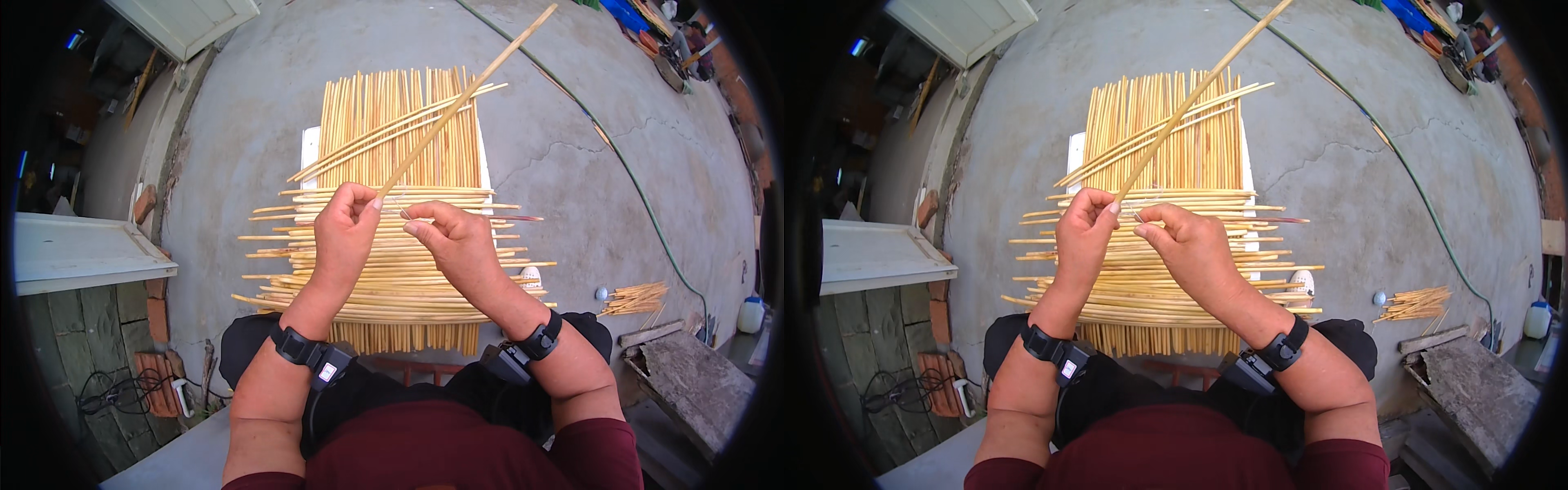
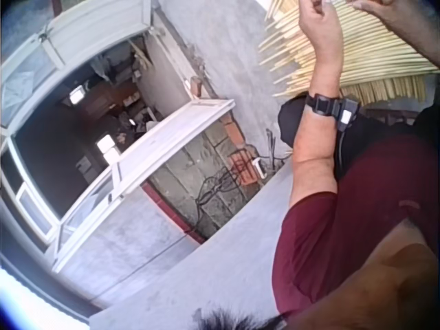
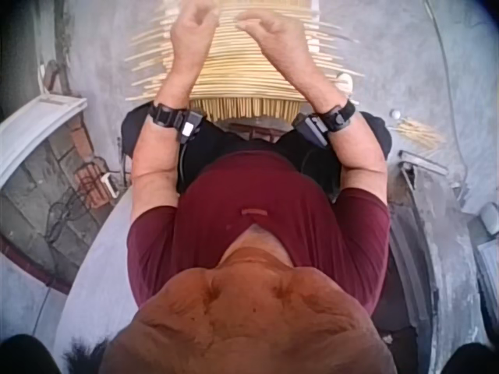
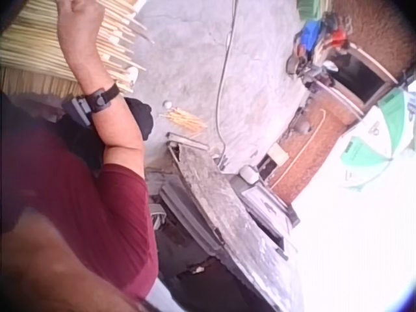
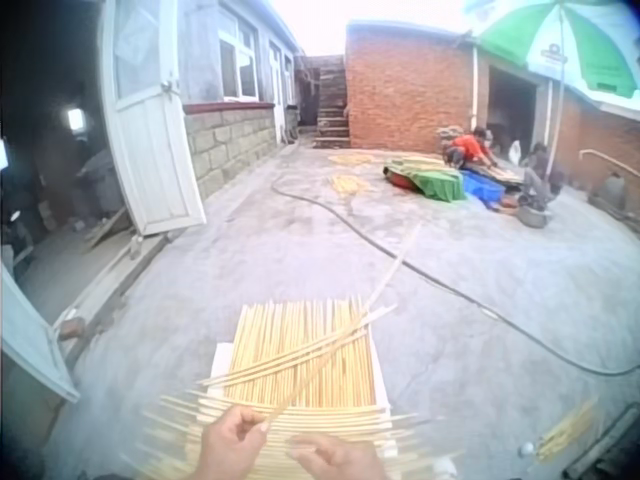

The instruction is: The person weaves together thin wooden sticks using a white string and a needle, aligning them horizontally and securing them one by one.

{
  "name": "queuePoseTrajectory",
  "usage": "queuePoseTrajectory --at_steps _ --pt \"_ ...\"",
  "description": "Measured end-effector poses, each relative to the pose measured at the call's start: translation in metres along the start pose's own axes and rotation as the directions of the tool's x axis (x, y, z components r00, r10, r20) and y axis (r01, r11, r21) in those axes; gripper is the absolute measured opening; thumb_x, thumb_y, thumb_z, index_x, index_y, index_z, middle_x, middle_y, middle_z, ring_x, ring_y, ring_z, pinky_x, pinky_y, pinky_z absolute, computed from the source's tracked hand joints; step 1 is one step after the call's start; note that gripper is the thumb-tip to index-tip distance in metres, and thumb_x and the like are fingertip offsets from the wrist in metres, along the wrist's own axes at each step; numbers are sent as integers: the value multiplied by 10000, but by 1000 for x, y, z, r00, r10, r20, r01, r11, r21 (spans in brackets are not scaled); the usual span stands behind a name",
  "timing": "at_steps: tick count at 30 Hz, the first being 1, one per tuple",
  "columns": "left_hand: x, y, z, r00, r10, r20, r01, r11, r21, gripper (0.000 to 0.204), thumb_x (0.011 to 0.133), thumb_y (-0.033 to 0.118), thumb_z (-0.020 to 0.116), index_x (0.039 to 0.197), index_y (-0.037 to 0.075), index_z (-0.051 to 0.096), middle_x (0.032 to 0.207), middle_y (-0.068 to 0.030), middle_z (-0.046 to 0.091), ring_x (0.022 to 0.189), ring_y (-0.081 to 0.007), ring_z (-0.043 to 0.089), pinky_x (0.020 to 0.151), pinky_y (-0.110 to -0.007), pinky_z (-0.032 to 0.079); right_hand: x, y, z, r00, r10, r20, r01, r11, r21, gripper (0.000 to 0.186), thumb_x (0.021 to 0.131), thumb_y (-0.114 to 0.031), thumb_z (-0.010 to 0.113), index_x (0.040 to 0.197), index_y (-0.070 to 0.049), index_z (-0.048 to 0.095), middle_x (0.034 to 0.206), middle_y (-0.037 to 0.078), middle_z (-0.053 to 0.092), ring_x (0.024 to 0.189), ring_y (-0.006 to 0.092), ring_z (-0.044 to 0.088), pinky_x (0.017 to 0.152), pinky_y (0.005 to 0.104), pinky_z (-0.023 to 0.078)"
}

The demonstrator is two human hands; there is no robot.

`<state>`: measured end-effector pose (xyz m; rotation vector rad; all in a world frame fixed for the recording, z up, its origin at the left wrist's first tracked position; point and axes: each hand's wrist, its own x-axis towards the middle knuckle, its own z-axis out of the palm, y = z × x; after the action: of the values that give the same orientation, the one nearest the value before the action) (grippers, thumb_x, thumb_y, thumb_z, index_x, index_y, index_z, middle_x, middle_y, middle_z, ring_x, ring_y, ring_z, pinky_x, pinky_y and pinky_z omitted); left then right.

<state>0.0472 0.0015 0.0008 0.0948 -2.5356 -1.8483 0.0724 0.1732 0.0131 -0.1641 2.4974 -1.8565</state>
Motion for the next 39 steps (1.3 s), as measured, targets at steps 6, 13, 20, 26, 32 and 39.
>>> queuePoseTrajectory --at_steps 6,13,20,26,32,39 --pt "-1 -1 0 998 -43 47 46 998 -46 53 912 42 591 952 14 569 804 18 580 697 -36 533 636 -193 455 6 -9 -4 985 143 94 -142 990 -15 227 871 -146 653 1068 -34 660 588 102 567 504 140 514 517 297 435" --pt "-1 -5 1 999 -32 9 33 997 -72 63 892 63 619 921 17 586 741 -1 618 669 -39 541 606 -217 448 5 -7 -2 987 101 128 -93 994 -61 286 866 -113 616 1141 -47 651 564 108 540 484 143 501 501 308 428" --pt "-2 -2 1 997 -57 51 59 998 -33 56 912 44 591 957 17 569 805 25 573 684 -32 521 624 -191 449 4 -7 -3 983 102 153 -93 994 -66 305 867 -114 611 1162 -43 645 581 125 568 492 148 520 508 308 434" --pt "-1 -1 2 997 -60 57 61 998 -21 51 912 47 592 948 18 571 797 27 571 673 -32 519 619 -190 449 2 -5 -5 983 116 144 -109 992 -56 305 872 -114 607 1164 -31 642 607 142 595 495 144 525 510 302 436" --pt "-1 -3 4 996 -72 57 73 997 -10 44 912 47 593 941 21 573 788 28 572 667 -32 521 614 -188 451 1 -4 -7 979 135 153 -130 990 -47 302 872 -113 605 1161 -31 644 615 146 600 503 149 537 515 305 441" --pt "-1 -4 4 996 -55 66 55 998 9 28 908 42 594 918 23 576 770 33 569 658 -27 514 599 -189 442 0 -1 -6 981 127 146 -124 992 -32 293 873 -100 599 1151 -25 647 603 142 587 502 148 537 517 304 445"
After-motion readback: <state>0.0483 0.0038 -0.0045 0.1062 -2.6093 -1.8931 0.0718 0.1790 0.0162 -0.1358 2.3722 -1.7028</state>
